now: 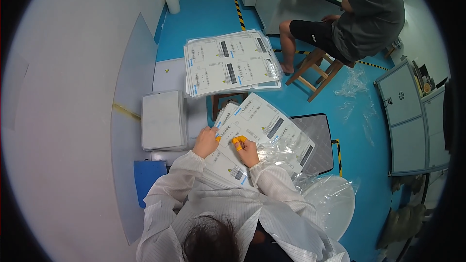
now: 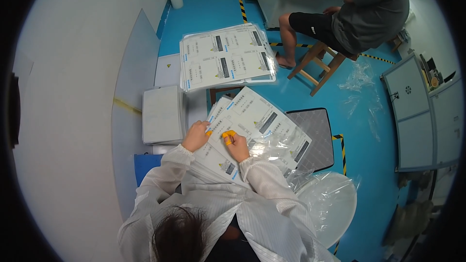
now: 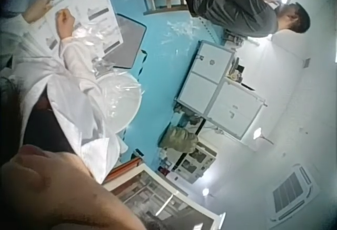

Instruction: The recorder is sorting printed labels and placing them into clear plastic protective bags.

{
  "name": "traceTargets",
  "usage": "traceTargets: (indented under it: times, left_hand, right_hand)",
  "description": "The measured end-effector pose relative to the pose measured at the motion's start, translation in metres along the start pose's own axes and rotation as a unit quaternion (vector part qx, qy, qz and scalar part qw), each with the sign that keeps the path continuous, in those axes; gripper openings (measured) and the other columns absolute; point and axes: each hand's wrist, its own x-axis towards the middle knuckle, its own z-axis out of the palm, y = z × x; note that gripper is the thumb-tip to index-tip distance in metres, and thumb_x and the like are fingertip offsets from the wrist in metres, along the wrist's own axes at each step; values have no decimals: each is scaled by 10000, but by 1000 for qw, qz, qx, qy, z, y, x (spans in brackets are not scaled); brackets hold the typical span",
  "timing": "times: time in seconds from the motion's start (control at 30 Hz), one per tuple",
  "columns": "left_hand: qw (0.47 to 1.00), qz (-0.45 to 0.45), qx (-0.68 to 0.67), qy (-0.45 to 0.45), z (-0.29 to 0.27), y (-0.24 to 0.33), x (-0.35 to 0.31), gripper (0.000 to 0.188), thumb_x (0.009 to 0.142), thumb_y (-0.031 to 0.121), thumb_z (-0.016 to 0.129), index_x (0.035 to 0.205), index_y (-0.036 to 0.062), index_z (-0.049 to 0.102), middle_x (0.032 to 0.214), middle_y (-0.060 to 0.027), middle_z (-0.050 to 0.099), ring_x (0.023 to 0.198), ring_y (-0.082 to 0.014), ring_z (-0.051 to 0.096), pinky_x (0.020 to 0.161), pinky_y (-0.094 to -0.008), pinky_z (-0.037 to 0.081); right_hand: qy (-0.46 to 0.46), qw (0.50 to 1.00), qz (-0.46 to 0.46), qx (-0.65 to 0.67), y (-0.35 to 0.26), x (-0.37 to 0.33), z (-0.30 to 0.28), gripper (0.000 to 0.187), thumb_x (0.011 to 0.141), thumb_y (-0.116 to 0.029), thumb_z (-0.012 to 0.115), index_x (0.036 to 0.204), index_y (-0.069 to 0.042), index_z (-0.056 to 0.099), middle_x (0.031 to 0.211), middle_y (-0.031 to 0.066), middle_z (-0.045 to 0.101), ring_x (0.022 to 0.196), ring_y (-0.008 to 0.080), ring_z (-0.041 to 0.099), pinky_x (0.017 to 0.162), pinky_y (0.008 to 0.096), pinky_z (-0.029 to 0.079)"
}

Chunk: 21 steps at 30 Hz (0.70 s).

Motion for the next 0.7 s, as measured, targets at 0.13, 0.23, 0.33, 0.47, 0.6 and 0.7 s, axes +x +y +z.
traceTargets:
  times: [0.13, 0.23, 0.33, 0.47, 0.6, 0.7]
  left_hand:
    - [999, -27, 23, 13, -1, -8, 1, 342, 714, 31, 609, 1047, -34, 571, 921, -223, 586, 854, -353, 576, 771, -383, 466]
    - [997, -69, 20, -30, -2, -22, -1, 359, 708, 89, 626, 1047, -8, 560, 903, -212, 590, 845, -364, 580, 752, -411, 475]
    - [994, -95, 0, -57, -12, -25, -5, 347, 716, 110, 623, 1034, -16, 571, 913, -219, 606, 841, -353, 597, 752, -407, 479]
    - [992, -106, -41, -56, -42, -15, -10, 235, 719, 111, 618, 920, -10, 633, 833, -208, 631, 775, -323, 616, 719, -376, 492]
    - [983, -68, -154, -78, -46, -25, -10, 163, 742, 68, 605, 879, -1, 663, 723, -147, 643, 636, -231, 627, 595, -307, 502]
    - [941, -125, -278, -145, -54, -13, -7, 183, 772, 24, 571, 932, -15, 649, 729, -88, 643, 590, -140, 604, 519, -252, 486]
  right_hand:
    - [-16, 999, 5, 29, 14, -1, 7, 181, 854, -138, 569, 919, 29, 598, 603, -4, 493, 563, 57, 380, 511, 219, 337]
    - [-44, 999, 22, -10, -2, -8, 13, 184, 852, -133, 571, 918, 36, 601, 612, -7, 505, 562, 55, 388, 506, 221, 339]
    - [-76, 997, 28, 2, -19, -15, 24, 184, 852, -130, 571, 919, 37, 605, 615, -6, 509, 558, 54, 389, 500, 221, 336]
    - [-102, 993, 40, 45, -15, -20, 35, 193, 832, -134, 594, 922, 36, 606, 611, -2, 506, 569, 52, 394, 508, 213, 343]
    - [-81, 996, 28, 6, -20, -19, 33, 251, 794, -202, 635, 921, 11, 599, 687, 114, 608, 567, 159, 554, 552, 276, 442]
    - [-99, 979, -56, -166, -50, -20, 30, 339, 746, -283, 688, 913, -11, 574, 751, 143, 621, 622, 259, 606, 584, 323, 475]
